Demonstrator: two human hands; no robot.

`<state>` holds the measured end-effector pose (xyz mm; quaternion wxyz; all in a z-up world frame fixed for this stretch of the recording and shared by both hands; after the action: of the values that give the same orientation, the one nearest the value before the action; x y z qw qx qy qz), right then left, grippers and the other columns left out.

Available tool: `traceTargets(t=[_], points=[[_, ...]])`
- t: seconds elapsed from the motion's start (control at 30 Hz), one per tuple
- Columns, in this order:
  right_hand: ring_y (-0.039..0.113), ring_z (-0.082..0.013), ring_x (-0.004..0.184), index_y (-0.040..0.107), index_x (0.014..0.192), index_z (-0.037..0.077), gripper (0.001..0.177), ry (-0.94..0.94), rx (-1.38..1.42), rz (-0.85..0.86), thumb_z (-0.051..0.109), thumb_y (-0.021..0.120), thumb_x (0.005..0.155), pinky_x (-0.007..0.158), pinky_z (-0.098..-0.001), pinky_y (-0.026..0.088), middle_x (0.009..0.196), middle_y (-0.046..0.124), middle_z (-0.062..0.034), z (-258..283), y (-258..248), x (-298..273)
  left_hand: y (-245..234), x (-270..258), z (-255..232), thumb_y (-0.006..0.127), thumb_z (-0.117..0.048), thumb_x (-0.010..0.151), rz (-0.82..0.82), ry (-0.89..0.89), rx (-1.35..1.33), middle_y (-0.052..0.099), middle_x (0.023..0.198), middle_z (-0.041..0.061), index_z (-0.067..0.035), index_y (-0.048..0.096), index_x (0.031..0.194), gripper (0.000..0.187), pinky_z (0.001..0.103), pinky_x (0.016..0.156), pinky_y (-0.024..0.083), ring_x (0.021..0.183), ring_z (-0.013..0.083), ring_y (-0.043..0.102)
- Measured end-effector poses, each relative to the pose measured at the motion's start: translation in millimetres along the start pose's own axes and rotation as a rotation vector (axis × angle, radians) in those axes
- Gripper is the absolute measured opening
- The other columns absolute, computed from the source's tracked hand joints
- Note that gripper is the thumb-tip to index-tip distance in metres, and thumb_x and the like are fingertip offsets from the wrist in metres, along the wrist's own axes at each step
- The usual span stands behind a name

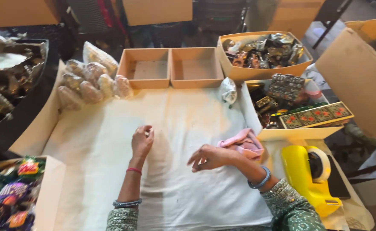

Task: The person wraps a small figurine in bubble wrap and places it in a box. They then pick up a brass figurine and wipe it with a pink cloth.

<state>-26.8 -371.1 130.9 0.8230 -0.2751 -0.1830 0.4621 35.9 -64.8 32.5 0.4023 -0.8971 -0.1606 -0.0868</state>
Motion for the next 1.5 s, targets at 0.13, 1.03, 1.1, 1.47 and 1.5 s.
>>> traceTargets(t=[0.13, 1.03, 1.1, 1.47, 1.5], points=[[0.074, -0.0145, 0.083, 0.075, 0.114, 0.009, 0.028, -0.051, -0.22, -0.463, 0.017, 0.08, 0.088, 0.073, -0.0302, 0.062, 0.098, 0.078, -0.0057, -16, -53, 2, 54, 8, -23, 0.071, -0.019, 0.093, 0.032, 0.142, -0.379, 0.074, 0.099, 0.01, -0.009, 0.075, 0.11, 0.021, 0.032, 0.066, 0.058, 0.071, 0.0189, 0.071], [0.074, -0.016, 0.073, 0.082, 0.096, 0.006, 0.012, 0.697, -0.684, -1.409, 0.011, 0.082, 0.085, 0.071, -0.0315, 0.059, 0.083, 0.078, -0.0103, -245, -387, -178, 47, -15, -52, 0.067, -0.015, 0.094, 0.342, -0.052, -0.493, 0.075, 0.078, 0.007, -0.004, 0.075, 0.109, 0.02, 0.029, 0.067, 0.056, 0.069, 0.0136, 0.071], [0.075, -0.0181, 0.076, 0.082, 0.097, 0.007, 0.013, 0.721, -0.688, -1.354, 0.012, 0.082, 0.085, 0.075, -0.0328, 0.059, 0.086, 0.078, -0.0101, -262, -389, -164, 47, -14, -52, 0.067, -0.015, 0.094, 0.345, -0.053, -0.492, 0.075, 0.079, 0.007, -0.004, 0.075, 0.109, 0.021, 0.028, 0.067, 0.057, 0.07, 0.0131, 0.071], [0.048, -0.0364, 0.132, 0.057, 0.146, 0.027, 0.049, 1.085, -0.861, -0.904, 0.029, 0.067, 0.098, 0.098, -0.051, 0.052, 0.153, 0.048, -0.0087, -300, -383, -71, 43, -12, -56, 0.067, -0.014, 0.094, 0.393, -0.114, -0.511, 0.075, 0.082, 0.005, -0.004, 0.074, 0.11, 0.021, 0.027, 0.066, 0.058, 0.07, 0.0117, 0.071], [0.045, -0.0373, 0.134, 0.055, 0.147, 0.027, 0.048, 1.123, -0.889, -0.856, 0.033, 0.066, 0.1, 0.1, -0.0552, 0.048, 0.156, 0.043, -0.0083, -298, -382, -67, 43, -12, -56, 0.066, -0.014, 0.094, 0.397, -0.114, -0.514, 0.075, 0.082, 0.005, -0.003, 0.074, 0.11, 0.021, 0.027, 0.066, 0.058, 0.07, 0.0117, 0.071]])
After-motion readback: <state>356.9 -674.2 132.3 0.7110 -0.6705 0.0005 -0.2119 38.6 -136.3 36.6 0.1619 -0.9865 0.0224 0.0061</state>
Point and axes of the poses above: each hand's wrist, its own x-axis towards the middle knuckle, its own y-axis out of the palm, z = x × y, the point moved 1 cm from there along x, towards the middle knuckle
